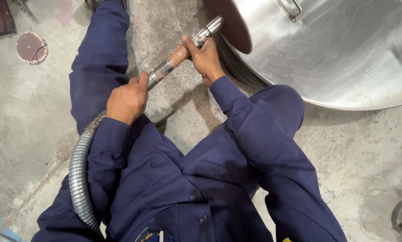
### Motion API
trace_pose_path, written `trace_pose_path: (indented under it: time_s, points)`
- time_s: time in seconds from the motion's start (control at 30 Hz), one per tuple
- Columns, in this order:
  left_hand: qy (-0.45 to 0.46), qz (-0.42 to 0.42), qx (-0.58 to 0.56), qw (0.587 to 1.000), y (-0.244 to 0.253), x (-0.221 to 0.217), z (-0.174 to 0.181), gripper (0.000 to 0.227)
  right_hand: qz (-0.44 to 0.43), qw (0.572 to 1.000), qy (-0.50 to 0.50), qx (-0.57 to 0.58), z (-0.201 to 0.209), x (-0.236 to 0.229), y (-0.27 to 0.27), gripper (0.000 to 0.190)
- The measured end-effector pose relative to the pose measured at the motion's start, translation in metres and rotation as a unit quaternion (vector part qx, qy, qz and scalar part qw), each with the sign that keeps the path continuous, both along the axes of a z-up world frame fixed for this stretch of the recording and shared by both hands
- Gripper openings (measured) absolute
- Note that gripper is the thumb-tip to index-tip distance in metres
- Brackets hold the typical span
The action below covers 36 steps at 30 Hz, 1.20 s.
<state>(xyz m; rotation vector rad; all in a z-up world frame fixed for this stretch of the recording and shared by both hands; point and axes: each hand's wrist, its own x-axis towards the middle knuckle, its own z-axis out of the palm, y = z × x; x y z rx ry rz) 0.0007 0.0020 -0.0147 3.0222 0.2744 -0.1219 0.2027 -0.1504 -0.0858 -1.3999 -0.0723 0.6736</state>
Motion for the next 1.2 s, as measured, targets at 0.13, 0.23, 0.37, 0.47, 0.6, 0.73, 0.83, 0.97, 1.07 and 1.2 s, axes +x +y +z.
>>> trace_pose_path:
  time_s: [0.13,0.23,0.37,0.47,0.6,0.73,0.83,0.97,1.07,1.2]
  points:
    - [0.007,0.001,0.004,1.000,0.001,0.000,0.001,0.012,0.003,1.000,-0.001,0.022,0.002,-0.001,0.001,0.045]
    - [-0.008,-0.005,-0.003,1.000,0.001,0.002,-0.001,0.014,0.004,1.000,-0.003,0.021,-0.002,0.002,0.000,0.046]
    - [0.008,-0.012,0.010,1.000,-0.001,0.004,0.001,0.014,0.008,1.000,-0.016,-0.001,-0.004,0.005,-0.001,0.046]
    - [0.012,-0.012,0.021,1.000,-0.005,0.011,0.005,0.015,0.003,1.000,-0.008,0.007,0.004,0.008,-0.004,0.045]
    - [0.026,-0.001,0.024,0.999,-0.012,0.025,0.015,0.014,-0.009,1.000,-0.006,0.012,0.006,0.017,-0.008,0.041]
    - [0.014,-0.028,0.021,0.999,-0.028,0.049,0.020,0.022,-0.049,0.998,0.001,0.026,0.010,0.036,-0.015,0.036]
    - [0.011,-0.032,0.035,0.999,-0.044,0.069,0.017,0.021,-0.077,0.996,0.021,0.050,0.008,0.061,-0.023,0.032]
    - [-0.021,-0.052,0.079,0.995,-0.064,0.096,0.002,0.032,-0.118,0.982,0.059,0.135,-0.008,0.097,-0.040,0.031]
    - [-0.046,-0.077,0.123,0.988,-0.075,0.110,-0.002,0.042,-0.126,0.977,0.085,0.147,0.012,0.111,-0.058,0.032]
    - [-0.055,-0.085,0.087,0.991,-0.079,0.115,0.010,0.050,-0.085,0.968,0.160,0.174,0.016,0.120,-0.063,0.035]
